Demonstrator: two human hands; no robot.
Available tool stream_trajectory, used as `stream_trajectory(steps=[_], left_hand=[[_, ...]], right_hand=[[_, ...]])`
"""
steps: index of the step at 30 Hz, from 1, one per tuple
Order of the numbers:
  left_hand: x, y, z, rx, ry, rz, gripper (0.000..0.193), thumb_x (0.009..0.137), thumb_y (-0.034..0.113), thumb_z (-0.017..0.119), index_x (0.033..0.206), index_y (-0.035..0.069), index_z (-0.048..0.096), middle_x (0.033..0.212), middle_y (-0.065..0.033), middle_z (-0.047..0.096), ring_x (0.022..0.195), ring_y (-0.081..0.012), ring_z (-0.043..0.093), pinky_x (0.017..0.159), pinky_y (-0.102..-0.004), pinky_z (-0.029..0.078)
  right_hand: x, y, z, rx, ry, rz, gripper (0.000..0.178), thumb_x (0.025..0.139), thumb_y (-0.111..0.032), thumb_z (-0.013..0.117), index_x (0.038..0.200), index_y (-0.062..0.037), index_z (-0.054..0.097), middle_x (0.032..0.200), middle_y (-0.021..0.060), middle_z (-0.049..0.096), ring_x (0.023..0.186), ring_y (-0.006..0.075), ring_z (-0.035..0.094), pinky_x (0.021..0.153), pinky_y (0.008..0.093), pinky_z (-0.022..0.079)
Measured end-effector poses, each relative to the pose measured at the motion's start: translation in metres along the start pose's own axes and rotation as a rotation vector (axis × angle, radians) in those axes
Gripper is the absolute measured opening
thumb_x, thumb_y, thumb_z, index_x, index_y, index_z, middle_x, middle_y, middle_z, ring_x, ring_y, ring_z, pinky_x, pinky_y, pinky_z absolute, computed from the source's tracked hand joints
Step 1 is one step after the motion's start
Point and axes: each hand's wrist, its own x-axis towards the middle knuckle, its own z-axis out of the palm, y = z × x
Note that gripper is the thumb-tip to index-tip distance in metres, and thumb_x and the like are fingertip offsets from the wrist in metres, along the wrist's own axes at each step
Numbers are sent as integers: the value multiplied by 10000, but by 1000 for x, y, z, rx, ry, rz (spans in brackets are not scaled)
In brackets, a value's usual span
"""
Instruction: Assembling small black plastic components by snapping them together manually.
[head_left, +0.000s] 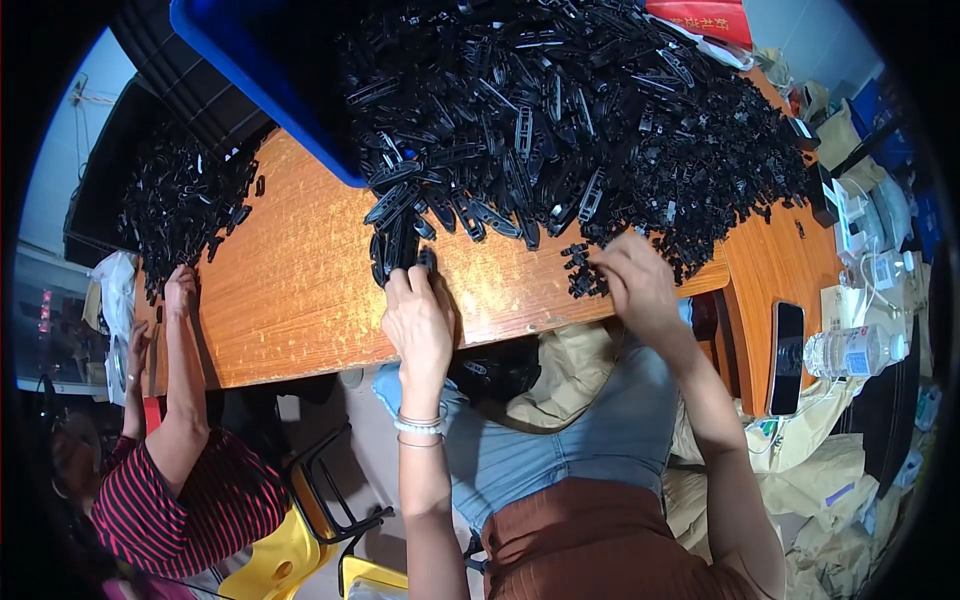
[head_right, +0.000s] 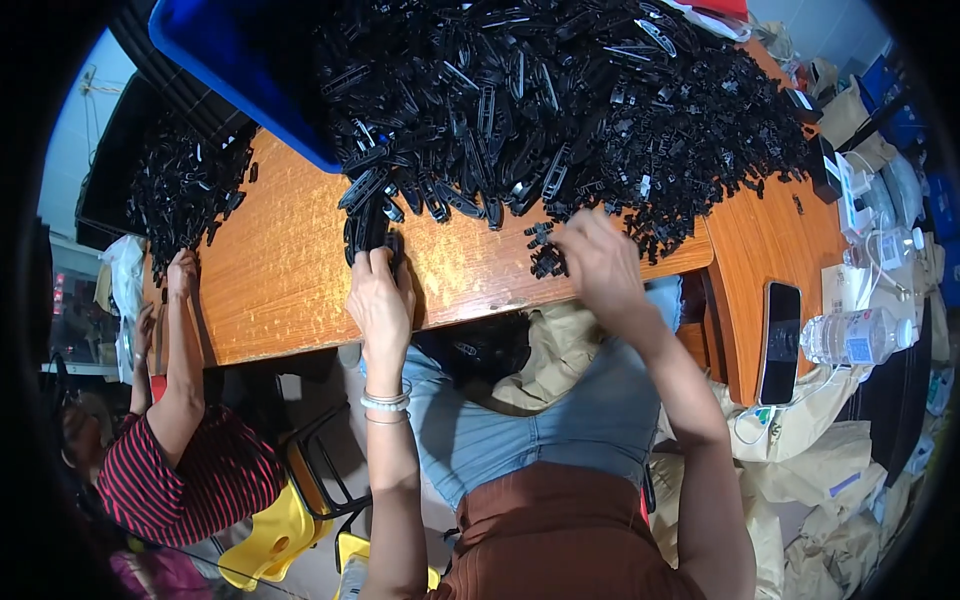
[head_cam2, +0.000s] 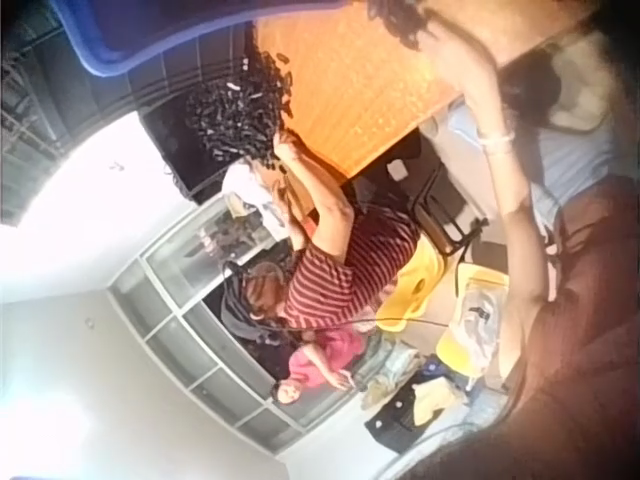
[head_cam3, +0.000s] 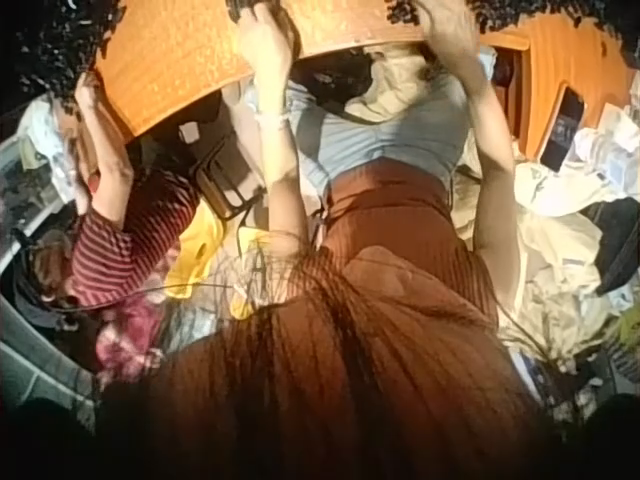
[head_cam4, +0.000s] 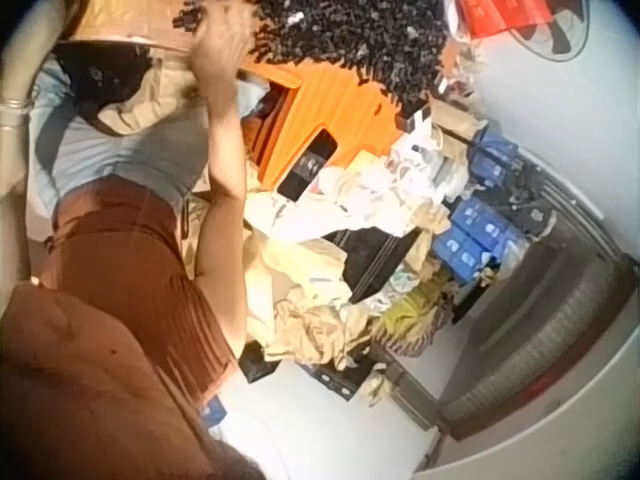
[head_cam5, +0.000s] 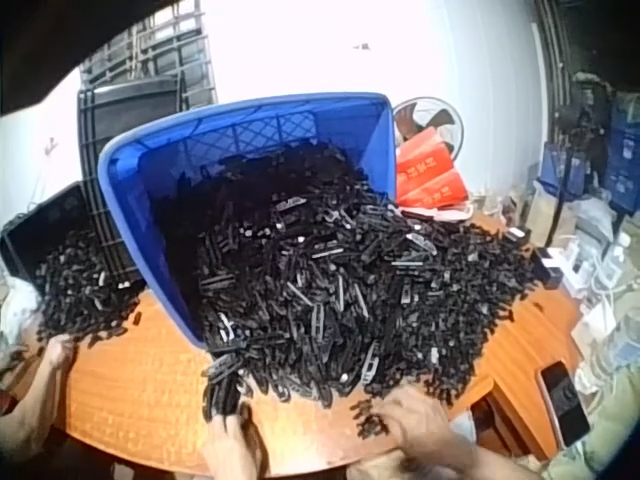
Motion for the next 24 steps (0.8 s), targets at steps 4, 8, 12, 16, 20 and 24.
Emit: stream_trajectory(steps=[4,8,12,16,20,24], left_hand=[[-7,4,8,-270,32,-42,142,850,61,547,980,10,518,795,-173,534,709,-341,558,602,-407,463],[-15,22,0,-1205,-192,-474,104,907,47,510,1010,48,488,737,-32,525,606,-64,496,501,-204,388],[-23,31,12,-1252,-176,-340,271,810,-44,613,1005,55,453,733,11,515,594,-52,477,521,-182,394],[-26,48,1,-1413,-352,-435,228,836,-74,570,1028,-6,467,746,-56,599,607,-92,590,527,-190,462],[-29,56,-9,-1455,-389,-357,212,819,-71,607,1024,-54,557,810,-117,655,667,-132,645,573,-202,518],[-27,66,-21,-1460,-461,-343,227,785,-100,626,1007,-74,585,790,-132,664,707,-168,672,620,-213,547]], right_hand=[[10,17,-6,-124,-189,-10,127,740,-6,610,865,-11,629,840,85,474,829,255,483,738,352,403],[16,16,-6,-107,-121,-71,95,736,-8,615,826,-5,586,852,86,484,833,262,484,741,348,397],[12,18,0,-49,26,-63,125,713,18,632,765,-8,521,837,96,517,794,273,506,681,357,413],[5,18,-1,67,137,-95,146,714,44,655,748,-6,522,746,108,549,698,275,538,602,343,430],[3,-7,-10,212,183,-172,118,720,28,681,767,11,574,758,116,600,704,254,576,619,313,451],[-4,-43,-24,524,74,-37,126,723,33,679,840,9,640,844,120,651,763,235,614,664,299,478]])
